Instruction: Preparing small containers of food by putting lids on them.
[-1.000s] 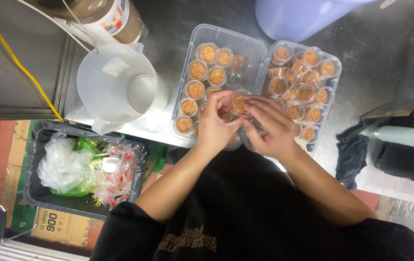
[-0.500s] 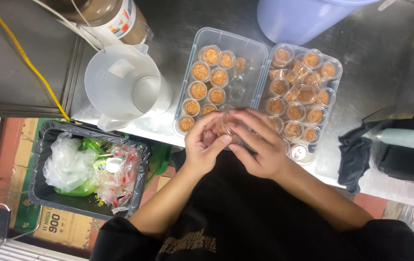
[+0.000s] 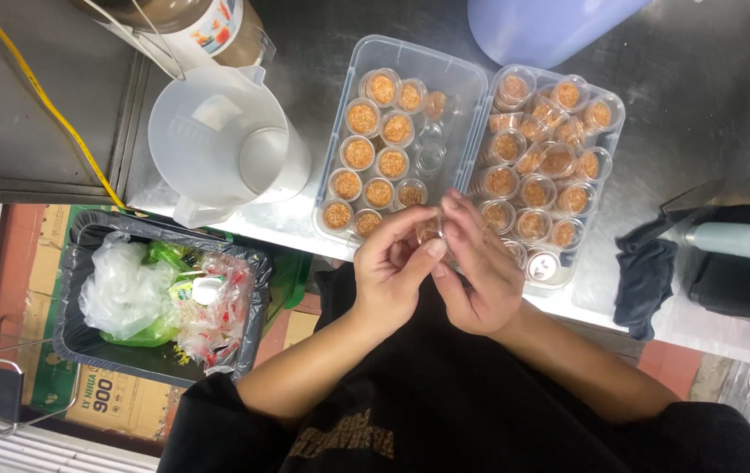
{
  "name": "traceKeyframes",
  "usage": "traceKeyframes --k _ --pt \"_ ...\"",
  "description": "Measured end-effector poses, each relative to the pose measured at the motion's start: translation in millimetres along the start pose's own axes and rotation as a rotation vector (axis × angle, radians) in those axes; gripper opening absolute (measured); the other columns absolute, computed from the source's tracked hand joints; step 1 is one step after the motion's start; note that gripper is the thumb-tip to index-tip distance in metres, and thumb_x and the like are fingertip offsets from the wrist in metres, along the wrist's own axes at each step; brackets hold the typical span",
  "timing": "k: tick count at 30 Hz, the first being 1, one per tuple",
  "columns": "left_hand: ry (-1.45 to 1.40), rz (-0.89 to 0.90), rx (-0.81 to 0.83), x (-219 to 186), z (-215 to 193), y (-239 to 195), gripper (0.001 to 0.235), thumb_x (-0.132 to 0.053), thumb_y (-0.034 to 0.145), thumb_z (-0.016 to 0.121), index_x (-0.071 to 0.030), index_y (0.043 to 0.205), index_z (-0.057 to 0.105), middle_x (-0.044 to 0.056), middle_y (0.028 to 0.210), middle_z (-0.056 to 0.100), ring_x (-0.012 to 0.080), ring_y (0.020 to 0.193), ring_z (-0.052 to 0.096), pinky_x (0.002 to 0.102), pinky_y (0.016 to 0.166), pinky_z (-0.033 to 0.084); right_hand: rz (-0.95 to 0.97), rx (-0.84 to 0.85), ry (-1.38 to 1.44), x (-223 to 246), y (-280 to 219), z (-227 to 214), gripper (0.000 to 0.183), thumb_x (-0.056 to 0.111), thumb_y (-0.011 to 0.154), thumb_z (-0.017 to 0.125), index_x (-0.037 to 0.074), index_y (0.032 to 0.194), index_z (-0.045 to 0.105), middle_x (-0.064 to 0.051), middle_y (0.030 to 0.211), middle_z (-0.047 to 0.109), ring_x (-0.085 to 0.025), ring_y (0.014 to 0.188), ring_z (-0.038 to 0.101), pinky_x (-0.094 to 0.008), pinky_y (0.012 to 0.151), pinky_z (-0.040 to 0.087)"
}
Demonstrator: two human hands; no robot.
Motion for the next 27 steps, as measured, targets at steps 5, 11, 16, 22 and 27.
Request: traceKeyframes --k 5,11,16,22,27 --pt "0.097 0.026 0.027 -6.0 6.9 4.6 0.035 0.005 0.104 0.065 0.003 0.138 0.058 0.009 0.124 0.067 0.0134 0.113 0.064 0.029 0.1 0.054 -0.006 0.023 -0.027 -6.6 -3.6 -4.4 0.065 0.0 0.096 0.073 0.002 0.154 0.043 -0.025 0.157 0.046 -0.042 0.152 0.042 -0.05 0.128 0.038" --pt "0.02 -0.024 0.078 -7.8 13.4 2.0 0.035 0.006 0.102 0.068 0.003 0.136 0.06 0.01 0.127 0.067 0.0154 0.118 0.066 0.031 0.103 0.055 -0.05 0.034 0.02 -4.2 2.2 -13.0 0.063 0.001 0.091 0.075 0.001 0.148 0.048 -0.024 0.152 0.051 -0.041 0.148 0.049 -0.05 0.126 0.042" --pt "-0.011 -0.037 0.068 -9.1 10.6 10.1 0.037 0.007 0.1 0.069 0.002 0.135 0.059 0.009 0.129 0.067 0.0162 0.12 0.066 0.035 0.104 0.057 0.022 0.086 0.052 -4.9 11.5 -12.6 0.055 0.006 0.091 0.072 -0.004 0.14 0.051 -0.026 0.148 0.053 -0.044 0.145 0.05 -0.054 0.124 0.041" --pt "0.103 -0.06 0.133 -1.6 -19.8 41.2 0.042 0.007 0.097 0.069 -0.005 0.134 0.053 0.005 0.128 0.063 0.0163 0.128 0.062 0.035 0.105 0.057 0.311 0.19 0.32 -66.5 16.6 -16.5 0.044 0.009 0.091 0.079 0.0 0.132 0.064 -0.019 0.148 0.061 -0.024 0.114 0.068 -0.036 0.09 0.056" --pt "0.133 -0.266 0.213 23.5 -41.2 57.1 0.034 0.002 0.1 0.067 -0.003 0.133 0.059 0.007 0.127 0.069 0.0128 0.115 0.067 0.028 0.094 0.058 0.313 0.386 0.142 -78.4 36.0 -2.1 0.04 0.009 0.083 0.088 0.005 0.118 0.068 -0.008 0.139 0.065 -0.019 0.115 0.071 -0.031 0.098 0.061"
Point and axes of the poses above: each hand's wrist, its own y-axis towards the middle knuckle, its own z-axis out of the palm, x = y × z, the point moved 8 cm from there along y, towards the middle knuckle
